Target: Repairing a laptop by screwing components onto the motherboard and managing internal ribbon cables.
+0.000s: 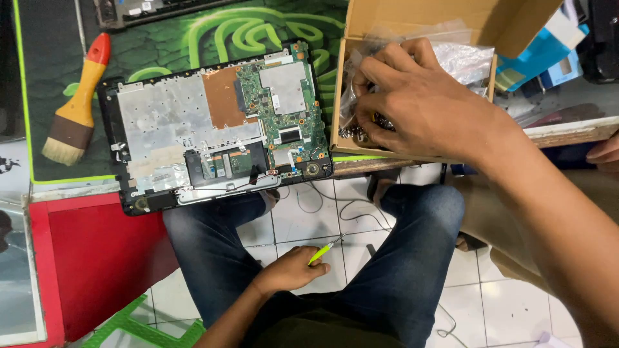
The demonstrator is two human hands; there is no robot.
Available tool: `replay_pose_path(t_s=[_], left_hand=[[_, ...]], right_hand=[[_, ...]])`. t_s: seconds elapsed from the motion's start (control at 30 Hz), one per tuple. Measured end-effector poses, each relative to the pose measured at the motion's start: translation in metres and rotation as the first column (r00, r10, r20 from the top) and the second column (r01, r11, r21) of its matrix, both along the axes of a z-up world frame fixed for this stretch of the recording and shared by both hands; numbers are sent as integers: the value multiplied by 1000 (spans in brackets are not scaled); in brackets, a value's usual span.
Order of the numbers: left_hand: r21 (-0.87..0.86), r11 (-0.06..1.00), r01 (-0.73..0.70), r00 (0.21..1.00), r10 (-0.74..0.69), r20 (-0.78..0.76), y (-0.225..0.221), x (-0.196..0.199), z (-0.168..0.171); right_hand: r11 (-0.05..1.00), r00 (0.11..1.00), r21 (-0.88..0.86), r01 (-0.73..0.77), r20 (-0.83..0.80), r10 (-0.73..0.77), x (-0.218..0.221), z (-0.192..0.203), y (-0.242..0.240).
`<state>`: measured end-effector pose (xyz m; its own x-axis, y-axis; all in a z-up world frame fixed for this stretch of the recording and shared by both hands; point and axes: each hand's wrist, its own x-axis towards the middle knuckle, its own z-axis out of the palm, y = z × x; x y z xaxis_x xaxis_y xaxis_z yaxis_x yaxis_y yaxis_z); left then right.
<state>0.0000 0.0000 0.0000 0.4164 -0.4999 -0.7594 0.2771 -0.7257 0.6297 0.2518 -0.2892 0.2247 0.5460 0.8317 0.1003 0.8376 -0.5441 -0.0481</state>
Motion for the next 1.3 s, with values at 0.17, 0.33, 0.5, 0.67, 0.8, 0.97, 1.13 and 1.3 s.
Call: replay_pose_path(t_s=[0.17,0.33,0.5,0.67,0.8,0.97,1.13,1.3], left_hand=[[106,949,295,923,-255,-288,-20,-84,-190],[-153,872,466,690,-466,-554,-31,-111,-230],[-100,916,389,764,-381,-520,-18,-44,-234],[-48,970,238,850,-232,-472,-9,-35,-218],[-17,993,119,925,-117,-361,-11,-23,-217],[72,996,60,998,-58,-33,-22,0,-187],[72,994,-76,964,55,260,-1,-17,-34],[-184,951,-248,923,290,255,62,-16,161]], right_hand=[[996,981,58,73,-187,-61,-3,4,-5],[997,944,46,66,-326,-47,12,4,-15],[967,760,206,147,-650,23,31,20,-23],[901,622,272,337,-783,4,32,31,-19],[792,609,363,491,-793,-14,14,42,-12],[680,723,510,527,-690,-43,-27,47,6],[394,633,642,658,-755,172,-92,46,32],[285,484,653,701,-730,482,-130,42,54]])
